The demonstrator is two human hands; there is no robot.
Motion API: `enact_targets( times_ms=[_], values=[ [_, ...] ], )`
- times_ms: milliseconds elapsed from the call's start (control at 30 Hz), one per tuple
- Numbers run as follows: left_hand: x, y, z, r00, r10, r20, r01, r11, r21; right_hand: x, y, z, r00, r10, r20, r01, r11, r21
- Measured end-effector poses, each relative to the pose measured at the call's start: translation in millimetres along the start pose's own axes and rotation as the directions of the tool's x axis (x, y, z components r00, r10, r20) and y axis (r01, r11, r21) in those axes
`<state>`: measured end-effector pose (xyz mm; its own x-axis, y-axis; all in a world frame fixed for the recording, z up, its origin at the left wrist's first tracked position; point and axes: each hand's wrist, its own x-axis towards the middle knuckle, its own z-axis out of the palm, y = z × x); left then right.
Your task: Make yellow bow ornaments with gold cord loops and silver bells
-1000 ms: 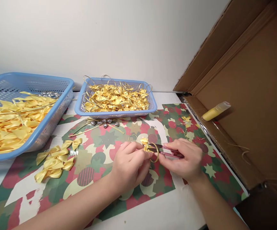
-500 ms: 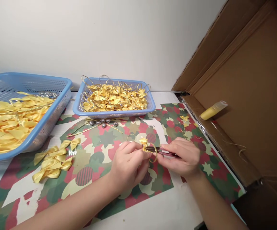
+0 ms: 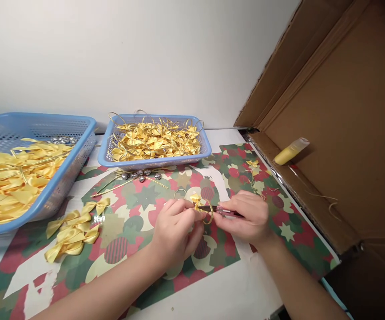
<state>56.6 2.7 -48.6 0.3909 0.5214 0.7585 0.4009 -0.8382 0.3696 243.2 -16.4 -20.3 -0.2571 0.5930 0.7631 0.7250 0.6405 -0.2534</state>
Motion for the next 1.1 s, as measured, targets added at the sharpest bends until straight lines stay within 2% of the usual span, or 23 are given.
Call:
enact_targets(
  times_ms=[200, 267, 367, 433, 500, 533, 567, 633, 667, 700, 733, 767, 833, 900, 1000, 1067, 1100],
  values=[
    [1.3, -0.7, -0.2, 1.000, -0.016, -0.013, 0.016, 1.000, -0.010, -0.9, 6.8, -1.2, 0.997, 0.067, -0.029, -0.067, 0.998, -0.016],
    [1.8, 0.0, -0.7, 1.000, -0.025, -0.020, 0.024, 1.000, -0.015, -1.3, 13.1, -3.2, 0.992, 0.124, -0.032, -0.125, 0.991, -0.039],
    [2.4, 2.0, -1.0, 0.997, -0.070, -0.012, 0.070, 0.997, -0.041, -3.3, 24.5, -3.7, 0.965, 0.260, 0.041, -0.257, 0.964, -0.068],
    [4.2, 3.0, -1.5, 0.983, -0.184, 0.018, 0.185, 0.977, -0.109, -5.4, 31.3, -1.1, 0.917, 0.386, 0.102, -0.377, 0.921, -0.099],
    [8.3, 3.4, -3.7, 0.934, -0.348, 0.081, 0.357, 0.907, -0.222, -7.5, 36.0, 2.9, 0.860, 0.492, 0.134, -0.475, 0.869, -0.141],
    [11.1, 3.5, -5.7, 0.911, -0.391, 0.128, 0.411, 0.872, -0.264, -8.4, 37.4, 4.9, 0.839, 0.527, 0.139, -0.507, 0.848, -0.157],
    [14.3, 3.8, -8.4, 0.912, -0.366, 0.185, 0.406, 0.868, -0.285, -9.2, 38.3, 6.8, 0.824, 0.550, 0.138, -0.528, 0.833, -0.168],
    [21.4, 5.0, -15.7, 0.927, -0.149, 0.345, 0.258, 0.920, -0.296, -10.3, 38.9, 9.8, 0.809, 0.574, 0.129, -0.553, 0.816, -0.167],
    [25.2, 5.9, -19.9, 0.901, -0.025, 0.434, 0.178, 0.933, -0.314, -10.6, 38.8, 10.9, 0.804, 0.582, 0.125, -0.562, 0.811, -0.163],
    [29.2, 6.7, -24.1, 0.860, 0.052, 0.508, 0.145, 0.928, -0.342, -10.9, 38.6, 11.8, 0.798, 0.589, 0.125, -0.570, 0.806, -0.158],
    [33.6, 6.7, -28.2, 0.825, 0.073, 0.560, 0.165, 0.917, -0.363, -11.1, 38.4, 12.7, 0.791, 0.598, 0.133, -0.579, 0.800, -0.154],
    [38.4, 5.5, -32.2, 0.814, 0.032, 0.580, 0.223, 0.906, -0.361, -11.4, 38.3, 13.6, 0.779, 0.609, 0.151, -0.590, 0.793, -0.154],
    [49.8, -3.1, -40.0, 0.845, -0.136, 0.517, 0.302, 0.920, -0.252, -12.4, 38.6, 16.1, 0.743, 0.635, 0.213, -0.611, 0.773, -0.173],
    [63.2, -21.1, -49.2, 0.900, -0.339, 0.273, 0.361, 0.932, -0.034, -14.1, 39.8, 19.9, 0.721, 0.639, 0.268, -0.608, 0.769, -0.198],
    [83.3, -60.9, -68.8, 0.878, -0.479, 0.021, 0.474, 0.874, 0.106, -17.7, 43.4, 27.2, 0.746, 0.601, 0.288, -0.570, 0.799, -0.190],
    [93.5, -88.8, -84.0, 0.839, -0.541, -0.062, 0.543, 0.824, 0.160, -19.7, 46.1, 31.6, 0.768, 0.578, 0.276, -0.554, 0.815, -0.169],
    [97.1, -101.6, -91.0, 0.819, -0.571, -0.062, 0.572, 0.801, 0.177, -20.5, 47.5, 33.3, 0.773, 0.574, 0.271, -0.551, 0.818, -0.163]
  ],
)
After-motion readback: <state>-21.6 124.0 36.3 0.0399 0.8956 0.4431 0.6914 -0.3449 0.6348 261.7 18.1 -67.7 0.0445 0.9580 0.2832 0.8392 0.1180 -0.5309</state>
